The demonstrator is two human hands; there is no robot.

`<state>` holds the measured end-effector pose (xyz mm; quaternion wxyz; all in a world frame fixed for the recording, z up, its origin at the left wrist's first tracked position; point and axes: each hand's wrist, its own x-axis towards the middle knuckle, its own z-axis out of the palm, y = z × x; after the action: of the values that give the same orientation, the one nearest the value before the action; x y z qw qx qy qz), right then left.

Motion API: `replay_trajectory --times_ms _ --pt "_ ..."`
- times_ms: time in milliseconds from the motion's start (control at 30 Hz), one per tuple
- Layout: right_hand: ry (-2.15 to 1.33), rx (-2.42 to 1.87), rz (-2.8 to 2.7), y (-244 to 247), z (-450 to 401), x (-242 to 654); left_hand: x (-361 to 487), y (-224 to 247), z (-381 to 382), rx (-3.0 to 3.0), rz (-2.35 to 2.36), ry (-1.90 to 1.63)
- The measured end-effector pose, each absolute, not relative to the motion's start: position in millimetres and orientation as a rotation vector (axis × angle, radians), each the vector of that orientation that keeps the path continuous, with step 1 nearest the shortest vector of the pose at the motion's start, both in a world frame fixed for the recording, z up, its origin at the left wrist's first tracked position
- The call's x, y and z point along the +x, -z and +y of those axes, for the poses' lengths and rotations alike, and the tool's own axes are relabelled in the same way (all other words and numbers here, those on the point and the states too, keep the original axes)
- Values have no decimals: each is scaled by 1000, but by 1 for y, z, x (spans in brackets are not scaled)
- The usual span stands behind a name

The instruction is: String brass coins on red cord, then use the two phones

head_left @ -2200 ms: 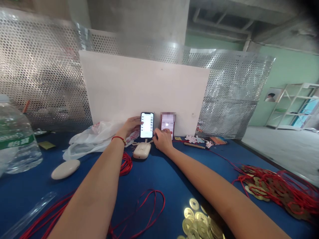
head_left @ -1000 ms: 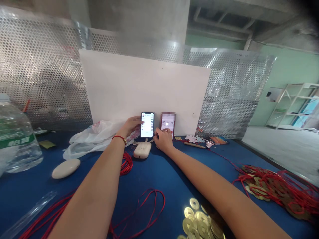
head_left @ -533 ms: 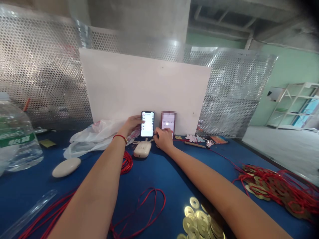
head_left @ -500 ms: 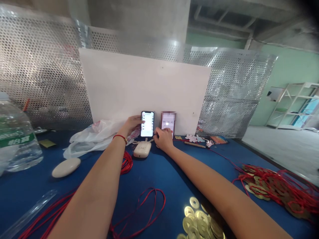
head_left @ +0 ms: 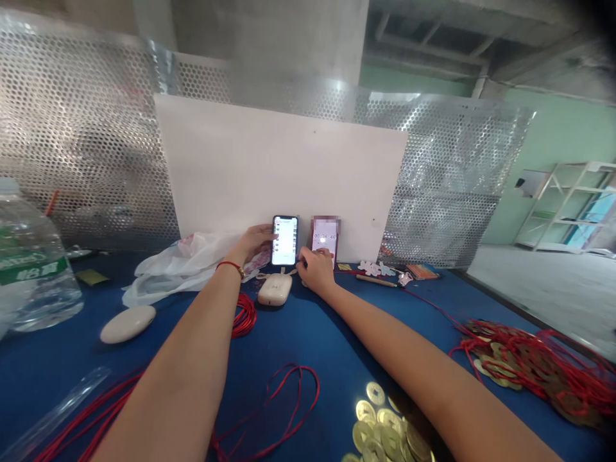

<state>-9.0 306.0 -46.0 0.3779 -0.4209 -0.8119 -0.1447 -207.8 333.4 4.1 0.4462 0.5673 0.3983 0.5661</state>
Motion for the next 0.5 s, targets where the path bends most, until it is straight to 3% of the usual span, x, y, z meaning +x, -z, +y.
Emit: replay_trajectory --times_ms 500 --pt "375 -1070 -2060 46 307 -9 -204 -5 333 1417 988 -1448"
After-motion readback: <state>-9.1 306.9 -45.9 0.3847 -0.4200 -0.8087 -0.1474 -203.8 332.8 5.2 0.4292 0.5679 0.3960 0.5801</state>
